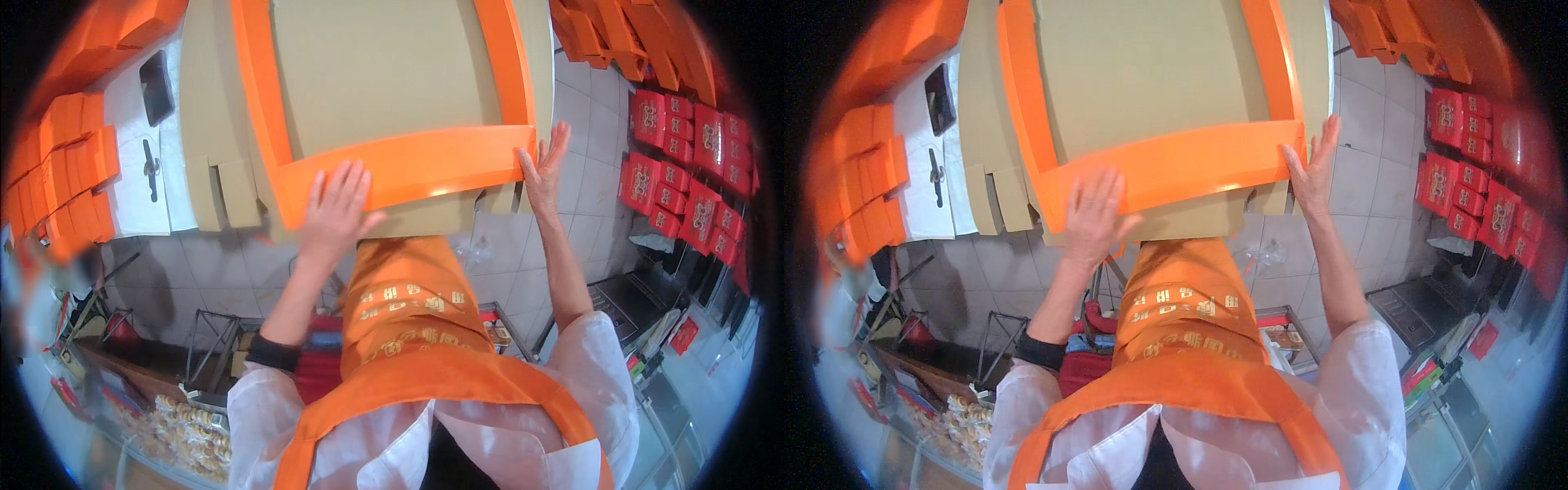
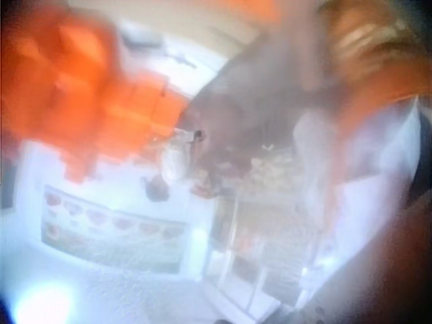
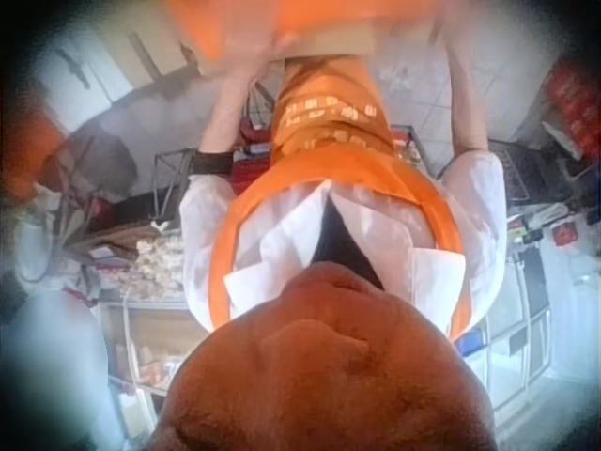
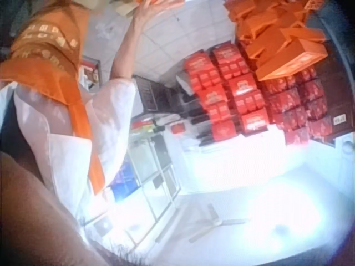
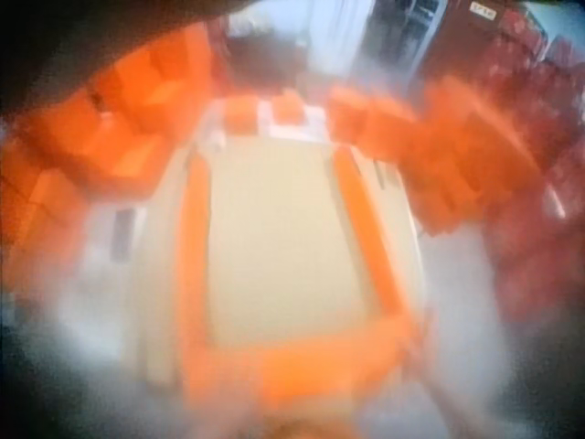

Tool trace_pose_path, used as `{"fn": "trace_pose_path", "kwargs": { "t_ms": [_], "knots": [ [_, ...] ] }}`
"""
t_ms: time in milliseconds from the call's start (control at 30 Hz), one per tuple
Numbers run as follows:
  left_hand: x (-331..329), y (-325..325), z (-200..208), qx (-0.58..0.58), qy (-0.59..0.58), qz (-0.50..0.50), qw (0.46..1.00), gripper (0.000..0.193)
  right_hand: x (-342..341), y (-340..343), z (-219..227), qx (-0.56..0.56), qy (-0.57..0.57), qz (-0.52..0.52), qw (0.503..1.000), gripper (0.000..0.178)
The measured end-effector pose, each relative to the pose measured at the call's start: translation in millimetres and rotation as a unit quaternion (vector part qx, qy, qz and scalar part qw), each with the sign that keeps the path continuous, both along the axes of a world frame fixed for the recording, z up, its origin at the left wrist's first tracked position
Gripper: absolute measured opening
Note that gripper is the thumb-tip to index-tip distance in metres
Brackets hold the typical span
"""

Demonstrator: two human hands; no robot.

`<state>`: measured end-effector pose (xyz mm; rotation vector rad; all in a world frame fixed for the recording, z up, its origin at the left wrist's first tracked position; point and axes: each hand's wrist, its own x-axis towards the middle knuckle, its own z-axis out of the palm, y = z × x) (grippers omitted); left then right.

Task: The person assembles orange cardboard boxes by folding flaps and inserting smaller orange packages into the compartments. They repeatedly pick up flat cardboard sheets, fold them into box shapes, and place multiple small orange boxes inside before stacking the completed units.

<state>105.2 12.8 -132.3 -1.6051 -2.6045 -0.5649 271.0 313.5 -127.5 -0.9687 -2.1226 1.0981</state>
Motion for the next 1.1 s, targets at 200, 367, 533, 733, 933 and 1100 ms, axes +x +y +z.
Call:
{"fn": "trace_pose_path", "kwargs": {
  "t_ms": [200,367,533,733,933,1100],
  "knots": [
    [-4.9,5.8,0.6,-0.088,-0.017,-0.062,0.994,0.06,10.8,-9.1,5.0,0.384,-0.159,0.285,0.864,0.067],
    [-7.8,0.1,-17.3,-0.133,0.052,-0.054,0.988,0.049,-10.3,-25.9,18.0,0.313,-0.325,0.364,0.815,0.06],
    [-26.3,3.6,5.2,-0.222,-0.042,-0.002,0.974,0.046,-13.5,-7.2,10.5,0.307,-0.36,0.384,0.793,0.031],
    [-42.9,4.8,8.6,-0.335,-0.161,-0.05,0.927,0.043,-25.8,9.7,14.7,0.273,-0.361,0.482,0.75,0.016],
    [-42.8,-1.0,13.5,-0.285,-0.118,-0.044,0.95,0.04,-28.3,8.1,23.0,0.245,-0.36,0.482,0.76,0.023],
    [-51.3,-10.6,17.9,-0.364,-0.171,-0.128,0.906,0.042,-29.7,-3.0,26.3,0.227,-0.42,0.529,0.702,0.029]
  ]
}}
